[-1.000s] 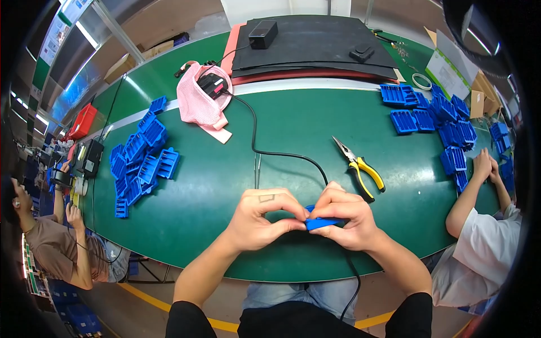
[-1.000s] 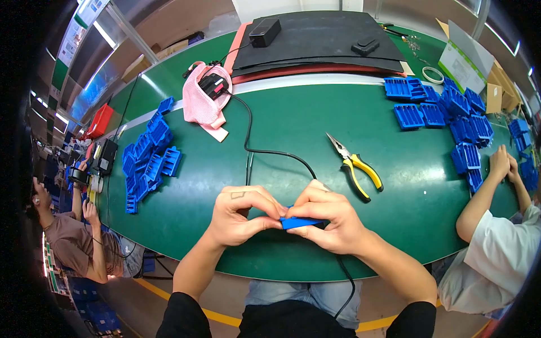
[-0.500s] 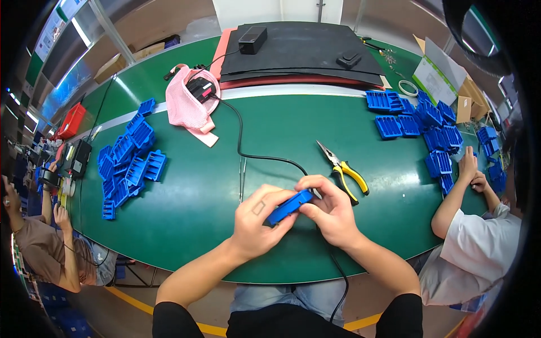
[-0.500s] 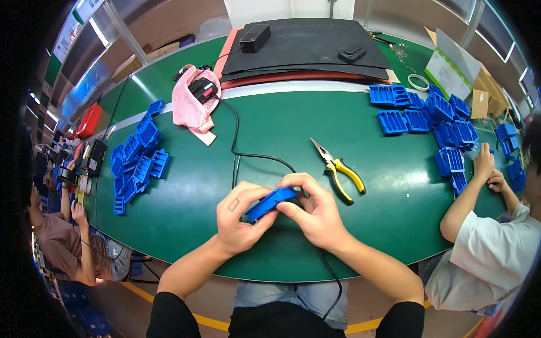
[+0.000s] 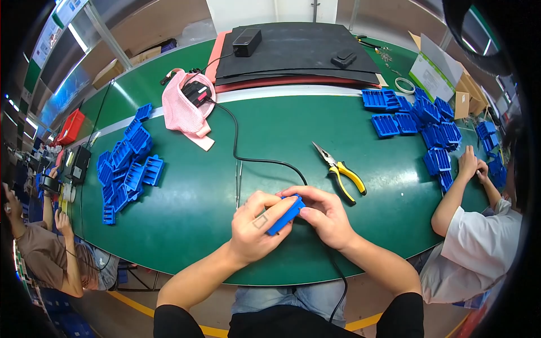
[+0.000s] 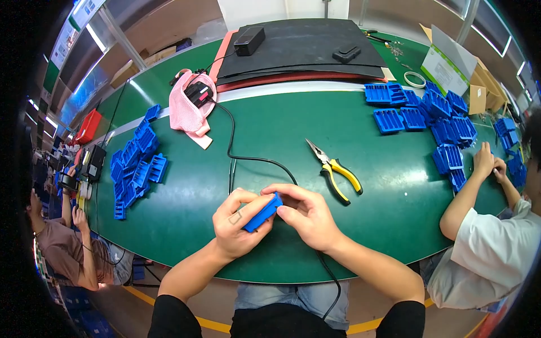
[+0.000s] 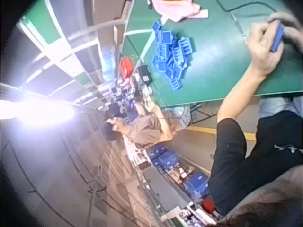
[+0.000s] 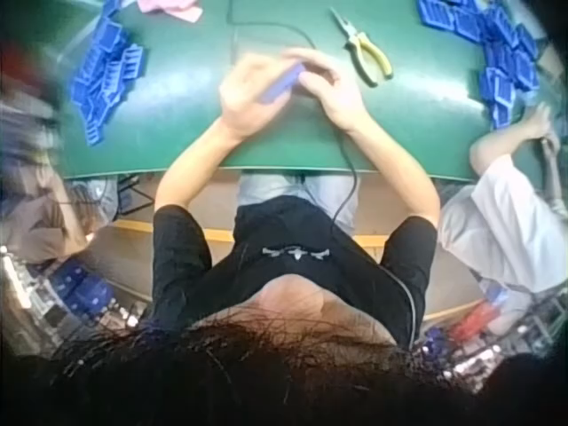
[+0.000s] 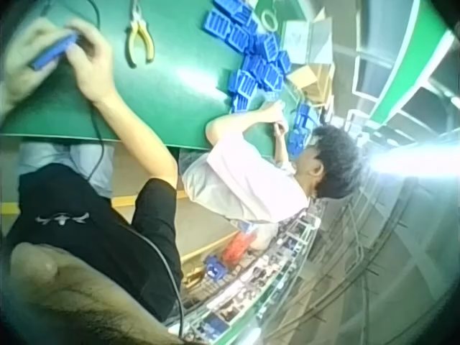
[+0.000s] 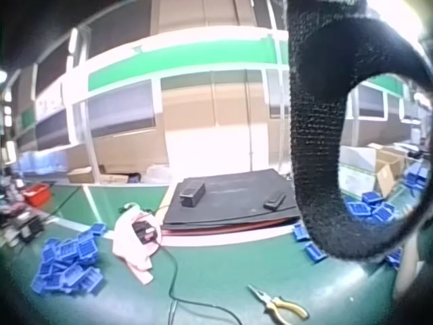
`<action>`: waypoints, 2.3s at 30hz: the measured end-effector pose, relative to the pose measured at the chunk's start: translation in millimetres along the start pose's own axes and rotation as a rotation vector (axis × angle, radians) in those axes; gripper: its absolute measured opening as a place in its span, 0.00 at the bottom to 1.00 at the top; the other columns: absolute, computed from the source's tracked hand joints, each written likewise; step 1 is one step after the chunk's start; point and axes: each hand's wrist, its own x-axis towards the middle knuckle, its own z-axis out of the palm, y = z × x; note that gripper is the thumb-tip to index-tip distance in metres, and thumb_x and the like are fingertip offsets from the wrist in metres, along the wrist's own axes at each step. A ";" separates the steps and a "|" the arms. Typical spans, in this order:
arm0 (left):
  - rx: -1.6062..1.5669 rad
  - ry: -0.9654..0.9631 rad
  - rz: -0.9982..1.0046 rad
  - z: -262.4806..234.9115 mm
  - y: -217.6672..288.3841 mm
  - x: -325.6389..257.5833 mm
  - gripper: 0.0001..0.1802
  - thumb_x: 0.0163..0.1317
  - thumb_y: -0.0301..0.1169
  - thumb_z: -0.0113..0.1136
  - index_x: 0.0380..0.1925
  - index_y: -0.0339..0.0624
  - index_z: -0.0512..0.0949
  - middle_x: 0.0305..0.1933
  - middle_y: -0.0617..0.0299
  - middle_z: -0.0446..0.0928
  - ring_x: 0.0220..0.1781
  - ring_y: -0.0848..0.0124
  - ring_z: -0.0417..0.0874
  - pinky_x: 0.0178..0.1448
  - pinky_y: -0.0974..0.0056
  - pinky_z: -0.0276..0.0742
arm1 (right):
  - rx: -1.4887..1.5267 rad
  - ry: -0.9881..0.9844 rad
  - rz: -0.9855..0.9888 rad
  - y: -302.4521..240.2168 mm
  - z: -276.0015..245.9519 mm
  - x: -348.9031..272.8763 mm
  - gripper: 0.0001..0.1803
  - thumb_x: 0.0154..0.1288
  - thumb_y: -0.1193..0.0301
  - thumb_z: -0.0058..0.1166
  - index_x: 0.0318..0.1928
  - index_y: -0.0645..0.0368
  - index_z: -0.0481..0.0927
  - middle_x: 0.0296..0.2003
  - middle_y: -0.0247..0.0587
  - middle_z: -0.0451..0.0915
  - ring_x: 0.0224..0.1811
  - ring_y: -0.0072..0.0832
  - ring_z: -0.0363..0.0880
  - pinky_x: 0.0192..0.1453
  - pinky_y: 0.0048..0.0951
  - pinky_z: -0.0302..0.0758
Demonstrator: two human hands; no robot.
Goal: Assembling electronic components into blue plastic battery holders at a factory workbench.
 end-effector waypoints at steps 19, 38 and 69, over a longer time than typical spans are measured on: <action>0.024 0.001 0.123 2.1 1.4 0.0 0.33 0.29 0.15 0.70 0.46 0.37 0.83 0.34 0.59 0.76 0.27 0.65 0.76 0.30 0.64 0.72 | 0.127 0.019 -0.063 8.5 2.1 -5.4 0.22 0.64 0.78 0.48 0.58 0.71 0.74 0.58 0.48 0.76 0.59 0.30 0.75 0.66 0.34 0.69; 0.080 -0.199 -0.009 -11.7 -1.6 9.6 0.24 0.46 0.19 0.68 0.47 0.34 0.78 0.41 0.50 0.83 0.37 0.59 0.85 0.40 0.63 0.82 | -0.861 0.104 -0.350 -20.9 -11.6 2.3 0.14 0.53 0.71 0.69 0.39 0.63 0.81 0.32 0.41 0.75 0.33 0.32 0.74 0.38 0.29 0.71; -0.084 -0.113 -0.078 -6.1 5.1 10.9 0.27 0.47 0.21 0.73 0.52 0.37 0.80 0.37 0.56 0.79 0.34 0.65 0.82 0.37 0.65 0.80 | -0.091 0.049 0.035 -11.4 0.6 -1.0 0.21 0.67 0.72 0.48 0.60 0.61 0.68 0.50 0.38 0.73 0.53 0.23 0.72 0.60 0.27 0.70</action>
